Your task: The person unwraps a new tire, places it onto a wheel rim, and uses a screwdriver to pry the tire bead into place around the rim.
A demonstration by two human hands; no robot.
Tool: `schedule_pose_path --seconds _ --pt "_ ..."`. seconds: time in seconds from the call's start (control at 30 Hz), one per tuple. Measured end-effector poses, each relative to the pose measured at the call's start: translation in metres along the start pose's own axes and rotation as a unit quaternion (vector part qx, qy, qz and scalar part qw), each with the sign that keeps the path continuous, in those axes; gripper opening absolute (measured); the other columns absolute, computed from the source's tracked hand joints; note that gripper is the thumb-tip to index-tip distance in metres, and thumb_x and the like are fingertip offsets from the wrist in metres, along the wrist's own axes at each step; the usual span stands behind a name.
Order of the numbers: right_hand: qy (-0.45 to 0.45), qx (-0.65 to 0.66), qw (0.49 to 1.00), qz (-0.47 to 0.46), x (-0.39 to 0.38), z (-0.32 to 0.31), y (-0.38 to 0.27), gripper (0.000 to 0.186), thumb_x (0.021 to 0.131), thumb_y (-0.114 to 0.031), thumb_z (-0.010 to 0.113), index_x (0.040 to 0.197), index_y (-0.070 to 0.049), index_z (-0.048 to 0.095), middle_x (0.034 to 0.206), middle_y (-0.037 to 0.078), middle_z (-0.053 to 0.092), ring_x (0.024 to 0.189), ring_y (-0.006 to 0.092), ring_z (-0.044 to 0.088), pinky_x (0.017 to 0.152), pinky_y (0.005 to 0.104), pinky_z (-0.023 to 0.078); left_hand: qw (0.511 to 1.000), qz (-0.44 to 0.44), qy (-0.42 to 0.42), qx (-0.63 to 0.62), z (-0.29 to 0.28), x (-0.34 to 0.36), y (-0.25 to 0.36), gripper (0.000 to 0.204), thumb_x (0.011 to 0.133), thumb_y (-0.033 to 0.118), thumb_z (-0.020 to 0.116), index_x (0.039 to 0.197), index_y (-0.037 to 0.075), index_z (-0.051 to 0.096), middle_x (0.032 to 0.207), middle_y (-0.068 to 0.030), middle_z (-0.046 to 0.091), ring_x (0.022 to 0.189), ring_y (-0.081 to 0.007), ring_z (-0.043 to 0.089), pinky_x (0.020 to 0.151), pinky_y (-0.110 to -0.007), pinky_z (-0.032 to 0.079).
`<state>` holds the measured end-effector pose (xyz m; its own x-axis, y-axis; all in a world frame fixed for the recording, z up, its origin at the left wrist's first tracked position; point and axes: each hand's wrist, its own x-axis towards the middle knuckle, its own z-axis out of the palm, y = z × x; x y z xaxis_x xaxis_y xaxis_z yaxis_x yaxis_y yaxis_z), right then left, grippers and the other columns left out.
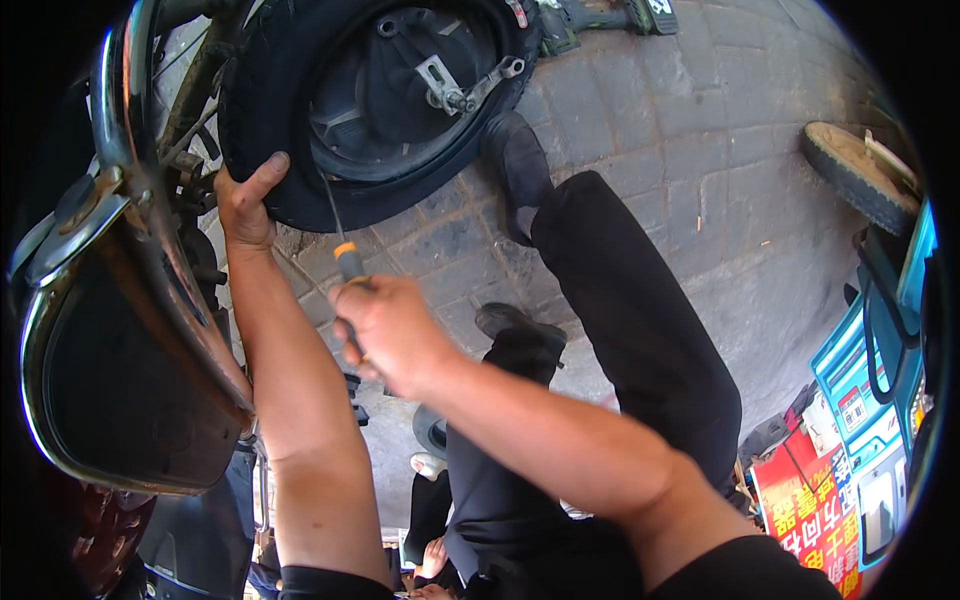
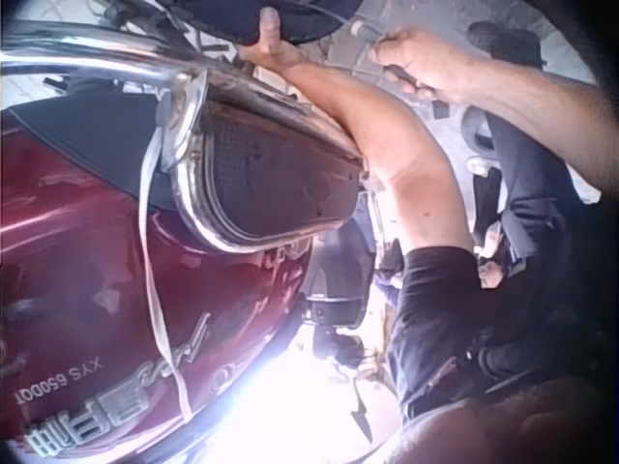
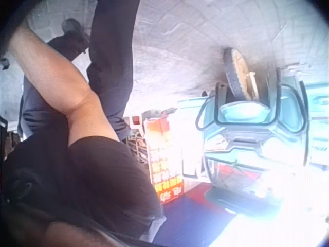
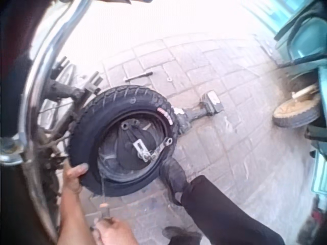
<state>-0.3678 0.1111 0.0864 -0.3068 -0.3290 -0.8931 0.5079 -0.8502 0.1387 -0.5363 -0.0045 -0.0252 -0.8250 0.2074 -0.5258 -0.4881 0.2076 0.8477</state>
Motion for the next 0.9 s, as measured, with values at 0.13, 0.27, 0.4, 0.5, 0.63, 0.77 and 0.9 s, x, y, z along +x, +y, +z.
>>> schedule_pose_path --seconds 0.13,0.27,0.4,0.5,0.63,0.77,0.9 --pt "0.005 -0.003 0.994 -0.113 0.024 0.005 0.051 0.022 0.094 -0.019 0.064 0.086 -0.002 0.052 0.068 0.006 0.057 0.049 0.0127 0.052 0.041 0.0288 0.037 0.995 0.067 0.063 0.049 0.005 0.001 -0.004 0.072 0.066 0.014 0.084 0.13 -0.009 0.06 0.122 -0.0151 0.068 0.107 -0.0256 0.065 0.101 -0.034 0.048" --pt "0.131 -0.264 0.904 -0.308 0.076 -0.01 0.107 0.022 0.092 -0.015 0.066 0.084 0.0 0.051 0.064 0.014 0.06 0.051 0.0201 0.057 0.049 0.0404 0.044 0.976 0.132 0.136 0.106 0.01 -0.003 -0.011 0.061 0.071 0.003 0.084 0.126 -0.01 0.062 0.118 -0.015 0.069 0.1 -0.0243 0.067 0.097 -0.033 0.05" --pt "0.151 -0.302 0.886 -0.318 0.116 0.002 0.119 0.024 0.09 -0.016 0.066 0.092 0.001 0.049 0.066 0.022 0.061 0.059 0.0372 0.063 0.057 0.048 0.046 0.98 0.118 0.139 0.077 0.011 -0.001 -0.012 0.059 0.073 0.004 0.081 0.127 -0.008 0.062 0.118 -0.0141 0.069 0.1 -0.0246 0.067 0.096 -0.033 0.051" --pt "0.104 -0.255 0.92 -0.28 0.103 -0.002 0.088 0.024 0.089 -0.017 0.066 0.09 0.002 0.052 0.072 0.028 0.062 0.07 0.0495 0.063 0.063 0.0523 0.048 0.987 0.117 0.099 0.057 0.012 0.003 -0.01 0.06 0.074 0.007 0.078 0.129 -0.008 0.061 0.119 -0.0128 0.069 0.102 -0.0244 0.067 0.097 -0.034 0.051" --pt "0.046 -0.353 0.919 -0.168 0.042 -0.039 0.031 0.027 0.092 -0.022 0.064 0.084 0.002 0.053 0.068 0.021 0.062 0.06 0.039 0.063 0.056 0.0469 0.048 0.99 0.116 0.077 0.023 0.011 0.002 -0.01 0.059 0.075 0.009 0.078 0.13 -0.006 0.061 0.12 -0.0106 0.068 0.107 -0.023 0.065 0.1 -0.033 0.049" --pt "0.003 -0.215 0.977 -0.014 0.005 -0.049 -0.017 0.027 0.094 -0.024 0.063 0.082 -0.001 0.055 0.067 0.011 0.06 0.053 0.0215 0.058 0.048 0.0366 0.045 0.992 0.106 0.058 0.028 0.01 0.003 -0.009 0.058 0.076 0.011 0.078 0.129 -0.006 0.062 0.121 -0.0096 0.068 0.107 -0.0227 0.065 0.1 -0.033 0.048" --pt "0.0 -0.242 0.97 -0.011 0.003 -0.037 -0.052 0.025 0.094 -0.024 0.063 0.086 -0.001 0.056 0.071 0.008 0.06 0.056 0.0162 0.057 0.045 0.0306 0.041 0.99 0.122 0.048 0.057 0.008 0.006 -0.008 0.062 0.071 0.015 0.081 0.127 -0.007 0.064 0.123 -0.0127 0.068 0.107 -0.0246 0.066 0.103 -0.034 0.046"
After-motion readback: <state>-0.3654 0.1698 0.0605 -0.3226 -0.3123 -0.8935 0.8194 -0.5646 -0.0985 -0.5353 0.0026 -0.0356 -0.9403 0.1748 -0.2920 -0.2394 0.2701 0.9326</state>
